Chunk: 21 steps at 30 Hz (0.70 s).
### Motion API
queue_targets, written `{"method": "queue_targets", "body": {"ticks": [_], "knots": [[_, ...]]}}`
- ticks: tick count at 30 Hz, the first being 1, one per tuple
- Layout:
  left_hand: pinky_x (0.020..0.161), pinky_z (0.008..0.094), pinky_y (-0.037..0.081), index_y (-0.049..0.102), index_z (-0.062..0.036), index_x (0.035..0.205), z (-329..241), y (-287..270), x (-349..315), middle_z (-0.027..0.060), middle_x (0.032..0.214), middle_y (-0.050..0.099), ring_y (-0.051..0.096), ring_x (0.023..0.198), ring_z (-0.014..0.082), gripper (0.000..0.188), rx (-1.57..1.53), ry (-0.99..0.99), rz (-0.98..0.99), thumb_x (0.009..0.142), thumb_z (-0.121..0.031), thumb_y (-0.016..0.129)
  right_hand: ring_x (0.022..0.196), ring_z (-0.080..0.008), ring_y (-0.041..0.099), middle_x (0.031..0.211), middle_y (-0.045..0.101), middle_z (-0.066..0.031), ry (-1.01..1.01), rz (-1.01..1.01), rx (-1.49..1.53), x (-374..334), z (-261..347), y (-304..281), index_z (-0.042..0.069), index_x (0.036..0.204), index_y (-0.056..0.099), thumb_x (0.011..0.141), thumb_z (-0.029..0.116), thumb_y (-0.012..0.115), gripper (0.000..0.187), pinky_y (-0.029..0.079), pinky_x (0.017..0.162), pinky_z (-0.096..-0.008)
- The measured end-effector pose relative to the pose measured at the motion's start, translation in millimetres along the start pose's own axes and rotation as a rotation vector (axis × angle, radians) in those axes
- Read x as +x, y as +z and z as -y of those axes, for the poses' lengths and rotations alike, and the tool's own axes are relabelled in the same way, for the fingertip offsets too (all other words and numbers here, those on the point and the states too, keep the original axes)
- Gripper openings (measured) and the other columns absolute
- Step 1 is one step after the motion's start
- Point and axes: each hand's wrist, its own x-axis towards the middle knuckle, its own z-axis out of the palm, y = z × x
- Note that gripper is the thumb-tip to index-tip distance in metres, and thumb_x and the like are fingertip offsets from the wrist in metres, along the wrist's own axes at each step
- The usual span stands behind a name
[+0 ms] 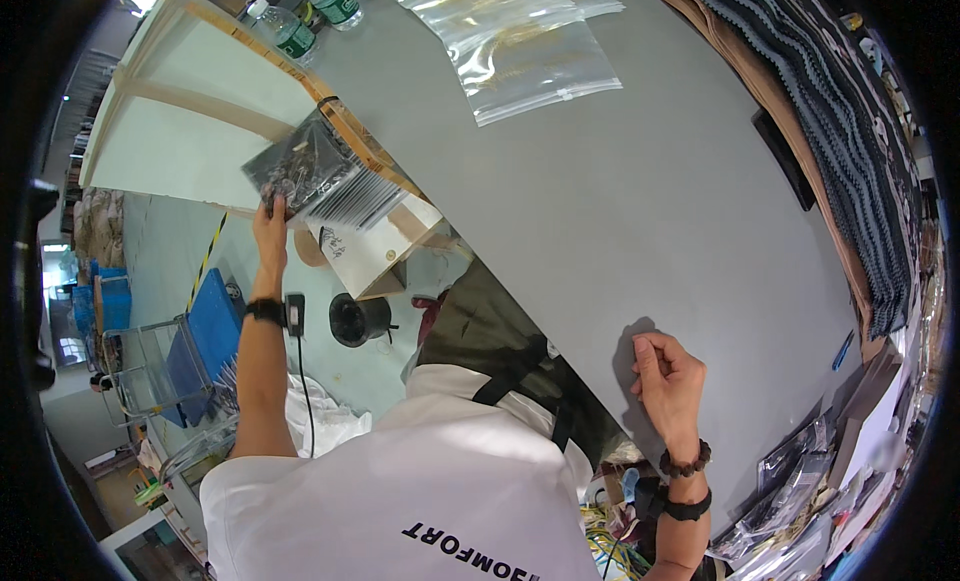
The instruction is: The person repeatedly picks up floral-patterned textiles, folds them, and places them into clear plastic bags. The person then seals the bags and stacks them on the table.
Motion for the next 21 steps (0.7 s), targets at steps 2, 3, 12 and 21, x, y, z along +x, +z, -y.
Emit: {"method": "queue_targets", "body": {"ticks": [2,3,12,21], "knots": [[0.08,0.0298,0.051,0.053,0.0052,0.137,21,3,30,0.0064,0.104,0.067,0.06,0.086,0.0141,0.048,0.009,-0.077,0.016,0.102,-0.024,0.068,0.051,-0.0066,0.058,0.071,0.064,-0.002,0.009,-0.018,-0.015,2,-1,1,0.0,0.107,0.073,0.104,0.025,0.068,0.025,0.043,0.044,-0.0218],[0.08,0.0304,0.051,0.049,0.0068,0.141,27,8,41,0.0077,0.106,0.067,0.061,0.086,0.015,0.054,-0.083,-0.125,0.0,0.101,-0.023,0.069,0.05,-0.0064,0.057,0.071,0.064,-0.0017,0.01,-0.007,0.008,3,-1,2,0.0,0.107,0.072,0.104,0.025,0.068,0.025,0.042,0.044,-0.0218],[0.109,0.0466,0.045,0.054,-0.0064,0.147,-85,74,34,0.0248,0.14,0.057,0.058,0.126,0.0394,0.065,0.601,0.539,-0.342,0.086,-0.013,0.075,0.055,-0.006,0.059,0.069,0.066,-0.0007,-0.011,-0.137,0.075,2,-11,10,-0.001,0.106,0.074,0.102,0.022,0.071,0.023,0.047,0.046,-0.0232],[0.122,0.0564,0.026,0.045,-0.0148,0.157,-243,311,-39,0.0287,0.161,0.037,0.034,0.149,0.0463,0.064,0.679,0.93,0.361,0.104,-0.052,0.052,0.057,-0.0061,0.061,0.07,0.068,-0.0023,-0.041,-0.071,0.025,-1,-9,3,-0.001,0.107,0.074,0.102,0.021,0.071,0.023,0.049,0.048,-0.0239]]}}
